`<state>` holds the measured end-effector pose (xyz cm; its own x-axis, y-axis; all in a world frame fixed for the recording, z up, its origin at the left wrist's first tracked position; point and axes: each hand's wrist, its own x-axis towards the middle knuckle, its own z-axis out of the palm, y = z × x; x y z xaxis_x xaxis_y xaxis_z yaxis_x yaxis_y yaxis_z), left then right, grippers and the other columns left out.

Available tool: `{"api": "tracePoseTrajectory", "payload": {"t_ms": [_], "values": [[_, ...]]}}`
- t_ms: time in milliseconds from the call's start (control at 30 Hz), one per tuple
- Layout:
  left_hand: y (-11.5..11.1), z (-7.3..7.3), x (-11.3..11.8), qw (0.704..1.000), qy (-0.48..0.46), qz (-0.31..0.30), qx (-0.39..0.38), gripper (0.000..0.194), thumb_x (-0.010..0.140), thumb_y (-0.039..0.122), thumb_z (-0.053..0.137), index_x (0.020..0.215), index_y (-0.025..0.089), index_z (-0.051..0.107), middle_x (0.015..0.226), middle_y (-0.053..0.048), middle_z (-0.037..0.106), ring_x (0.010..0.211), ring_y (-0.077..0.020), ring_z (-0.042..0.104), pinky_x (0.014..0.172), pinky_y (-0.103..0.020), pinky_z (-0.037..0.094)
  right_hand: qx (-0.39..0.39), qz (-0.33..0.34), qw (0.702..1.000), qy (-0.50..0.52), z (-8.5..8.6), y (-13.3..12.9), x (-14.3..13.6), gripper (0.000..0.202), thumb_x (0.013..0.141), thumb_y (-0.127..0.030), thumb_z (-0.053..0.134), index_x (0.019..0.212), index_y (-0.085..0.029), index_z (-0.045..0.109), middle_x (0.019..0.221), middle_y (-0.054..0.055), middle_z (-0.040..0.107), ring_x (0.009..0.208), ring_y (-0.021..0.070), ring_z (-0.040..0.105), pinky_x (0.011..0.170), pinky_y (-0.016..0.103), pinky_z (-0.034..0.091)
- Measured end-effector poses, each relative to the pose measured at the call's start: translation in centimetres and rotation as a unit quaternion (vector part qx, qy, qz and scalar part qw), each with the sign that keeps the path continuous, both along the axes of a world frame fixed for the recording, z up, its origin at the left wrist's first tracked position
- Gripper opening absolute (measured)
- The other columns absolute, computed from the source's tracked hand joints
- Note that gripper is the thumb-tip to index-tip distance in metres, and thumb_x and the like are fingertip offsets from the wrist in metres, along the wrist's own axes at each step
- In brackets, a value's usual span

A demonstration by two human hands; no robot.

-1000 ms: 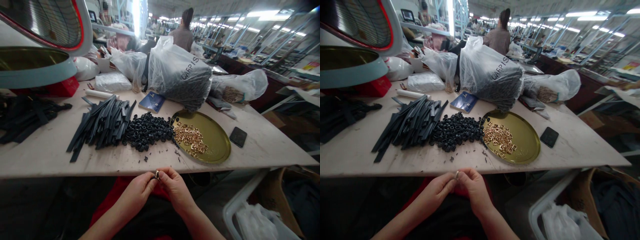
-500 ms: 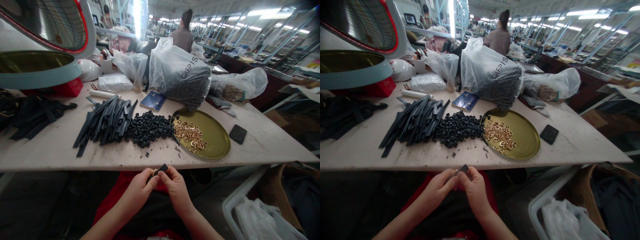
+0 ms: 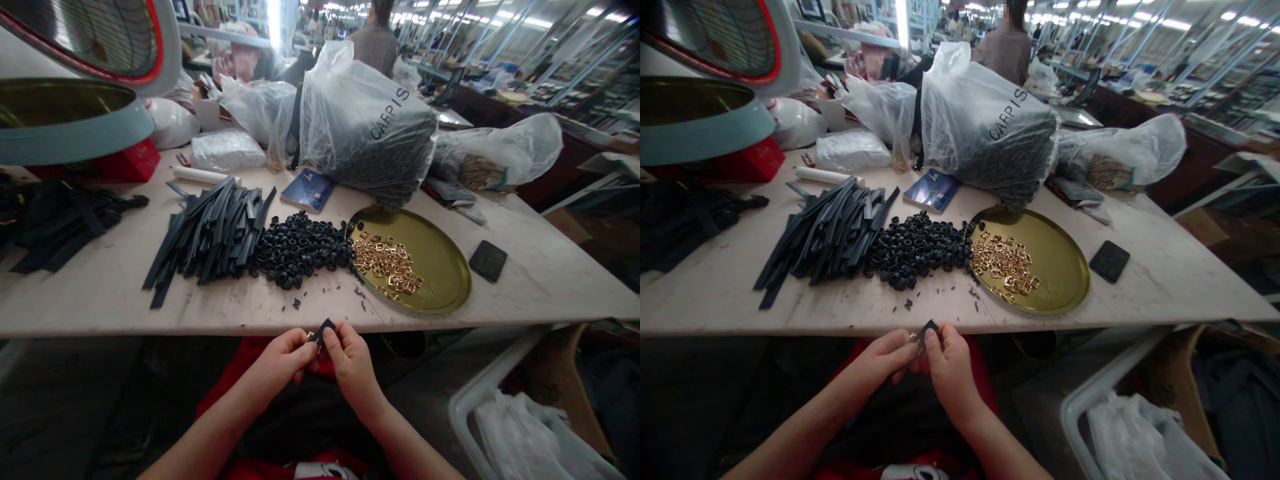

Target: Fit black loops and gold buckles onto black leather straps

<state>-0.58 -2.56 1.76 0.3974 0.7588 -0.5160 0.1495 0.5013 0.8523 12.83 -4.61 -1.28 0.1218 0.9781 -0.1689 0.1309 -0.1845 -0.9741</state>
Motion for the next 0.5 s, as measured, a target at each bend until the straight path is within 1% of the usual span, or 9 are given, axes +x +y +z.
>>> {"api": "tracePoseTrajectory", "payload": {"t_ms": [133, 300, 433, 500], "values": [[0.5, -0.7, 0.0, 1.000, -0.020, 0.008, -0.009, 0.032, 0.072, 0.046, 0.055, 0.063, 0.014, 0.053, 0.058, 0.003, 0.052, 0.050, -0.0077, 0.040, 0.049, -0.019, 0.029, -0.021, 0.019, 1.000, 0.011, -0.6, 0.7, 0.1, 0.027, 0.083, -0.042, 0.046, 0.069, -0.019, 0.049, 0.058, -0.002, 0.052, 0.053, 0.0121, 0.047, 0.052, 0.023, 0.038], [0.9, -1.2, 0.2, 0.999, -0.022, 0.027, -0.011, 0.032, 0.074, 0.042, 0.054, 0.059, 0.015, 0.051, 0.054, 0.004, 0.050, 0.050, -0.0078, 0.042, 0.051, -0.020, 0.031, 0.003, -0.005, 1.000, -0.018, -0.7, 1.2, 0.2, 0.023, 0.082, -0.039, 0.048, 0.071, -0.019, 0.051, 0.061, -0.002, 0.054, 0.057, 0.0123, 0.048, 0.054, 0.023, 0.037], [1.2, -1.0, 0.5, 1.000, -0.013, 0.026, -0.007, 0.031, 0.073, 0.042, 0.054, 0.058, 0.015, 0.052, 0.053, 0.004, 0.050, 0.050, -0.0085, 0.043, 0.051, -0.020, 0.032, -0.031, -0.005, 0.999, 0.042, -0.7, 1.7, 0.4, 0.025, 0.080, -0.042, 0.050, 0.071, -0.019, 0.050, 0.059, -0.004, 0.051, 0.055, 0.0116, 0.046, 0.054, 0.023, 0.037], [1.3, -0.9, 0.6, 1.000, -0.010, 0.023, -0.008, 0.030, 0.074, 0.041, 0.053, 0.059, 0.015, 0.052, 0.053, 0.004, 0.049, 0.050, -0.0085, 0.042, 0.050, -0.020, 0.031, -0.042, -0.009, 0.998, 0.056, -0.8, 1.9, 0.6, 0.026, 0.080, -0.043, 0.051, 0.070, -0.019, 0.050, 0.058, -0.004, 0.049, 0.054, 0.0109, 0.045, 0.053, 0.023, 0.037]]}}
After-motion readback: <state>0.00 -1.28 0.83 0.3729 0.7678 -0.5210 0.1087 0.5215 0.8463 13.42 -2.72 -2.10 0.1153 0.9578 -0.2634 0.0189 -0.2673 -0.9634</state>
